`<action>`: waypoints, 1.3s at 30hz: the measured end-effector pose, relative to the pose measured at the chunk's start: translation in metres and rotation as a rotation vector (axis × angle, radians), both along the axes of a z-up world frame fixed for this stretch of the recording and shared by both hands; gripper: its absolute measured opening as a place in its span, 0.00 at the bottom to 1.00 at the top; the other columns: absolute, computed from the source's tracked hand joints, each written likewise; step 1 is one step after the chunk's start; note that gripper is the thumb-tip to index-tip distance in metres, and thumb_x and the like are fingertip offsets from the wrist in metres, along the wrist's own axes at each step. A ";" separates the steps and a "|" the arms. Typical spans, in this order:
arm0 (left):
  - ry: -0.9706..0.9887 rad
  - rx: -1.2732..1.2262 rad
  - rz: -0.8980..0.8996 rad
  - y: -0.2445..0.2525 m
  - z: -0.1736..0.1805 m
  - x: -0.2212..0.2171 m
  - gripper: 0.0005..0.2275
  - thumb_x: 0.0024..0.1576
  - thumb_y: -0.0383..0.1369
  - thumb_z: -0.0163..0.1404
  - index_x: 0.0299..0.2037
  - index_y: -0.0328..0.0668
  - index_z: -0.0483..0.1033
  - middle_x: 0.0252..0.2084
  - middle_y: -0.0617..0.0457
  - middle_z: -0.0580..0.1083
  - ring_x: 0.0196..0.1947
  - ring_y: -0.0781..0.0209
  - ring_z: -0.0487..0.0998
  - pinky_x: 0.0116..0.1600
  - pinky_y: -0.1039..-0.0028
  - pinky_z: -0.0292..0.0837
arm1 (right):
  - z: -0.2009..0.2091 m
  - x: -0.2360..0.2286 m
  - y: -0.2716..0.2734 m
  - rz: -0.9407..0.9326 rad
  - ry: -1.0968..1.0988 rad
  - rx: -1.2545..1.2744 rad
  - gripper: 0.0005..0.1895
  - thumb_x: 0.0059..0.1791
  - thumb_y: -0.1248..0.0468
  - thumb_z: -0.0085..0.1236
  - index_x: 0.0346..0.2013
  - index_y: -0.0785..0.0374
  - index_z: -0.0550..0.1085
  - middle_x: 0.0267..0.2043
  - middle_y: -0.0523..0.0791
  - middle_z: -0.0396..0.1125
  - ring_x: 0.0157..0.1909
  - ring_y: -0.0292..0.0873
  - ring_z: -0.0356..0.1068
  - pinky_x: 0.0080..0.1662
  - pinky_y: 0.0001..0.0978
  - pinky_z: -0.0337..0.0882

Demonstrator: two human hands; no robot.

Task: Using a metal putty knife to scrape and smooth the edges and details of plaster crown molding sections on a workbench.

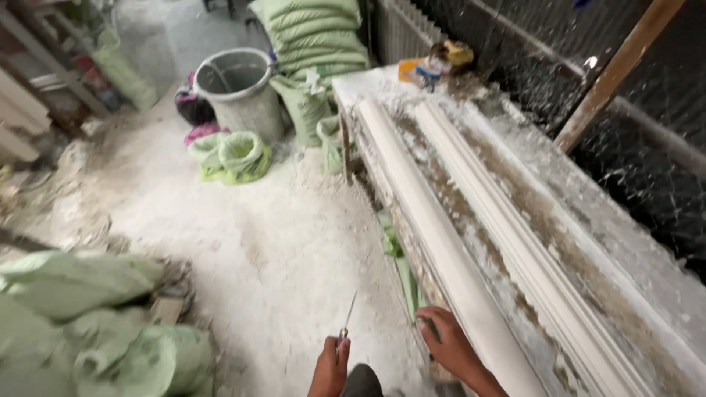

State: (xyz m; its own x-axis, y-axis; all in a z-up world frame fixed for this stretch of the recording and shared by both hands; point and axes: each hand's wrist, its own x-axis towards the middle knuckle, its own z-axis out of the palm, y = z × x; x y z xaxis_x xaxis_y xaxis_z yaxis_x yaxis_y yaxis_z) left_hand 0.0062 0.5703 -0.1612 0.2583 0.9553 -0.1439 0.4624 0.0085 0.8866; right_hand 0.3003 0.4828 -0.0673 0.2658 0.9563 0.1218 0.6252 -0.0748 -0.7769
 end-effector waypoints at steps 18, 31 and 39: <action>-0.260 -0.077 -0.427 0.418 0.124 0.312 0.28 0.60 0.30 0.48 0.71 0.37 0.54 0.39 0.46 0.75 0.34 0.60 0.74 0.40 0.68 0.74 | 0.010 0.233 0.220 -0.611 -0.205 -0.081 0.20 0.51 0.58 0.56 0.57 0.61 0.75 0.62 0.52 0.68 0.67 0.55 0.63 0.66 0.45 0.60; -0.105 0.139 -0.474 0.458 0.034 0.477 0.31 0.58 0.26 0.46 0.72 0.23 0.48 0.57 0.23 0.67 0.53 0.28 0.72 0.57 0.50 0.71 | -0.029 0.283 0.315 -0.771 -0.492 -0.445 0.42 0.48 0.42 0.56 0.72 0.58 0.58 0.75 0.65 0.44 0.76 0.72 0.40 0.69 0.66 0.43; 0.115 -0.257 -0.511 0.501 0.119 0.502 0.31 0.63 0.29 0.39 0.74 0.30 0.36 0.55 0.26 0.66 0.38 0.34 0.78 0.40 0.51 0.79 | -0.021 0.296 0.327 -0.766 -0.378 -0.708 0.53 0.46 0.31 0.52 0.75 0.57 0.52 0.78 0.61 0.40 0.79 0.68 0.34 0.68 0.71 0.42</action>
State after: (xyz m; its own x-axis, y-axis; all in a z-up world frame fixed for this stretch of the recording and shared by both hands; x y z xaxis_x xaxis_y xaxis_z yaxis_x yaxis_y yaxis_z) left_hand 0.5083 1.0715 -0.0422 0.6459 0.6445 -0.4092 0.5577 -0.0324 0.8294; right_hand 0.5961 0.8096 -0.0885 0.8776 0.4406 -0.1891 0.4115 -0.8946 -0.1744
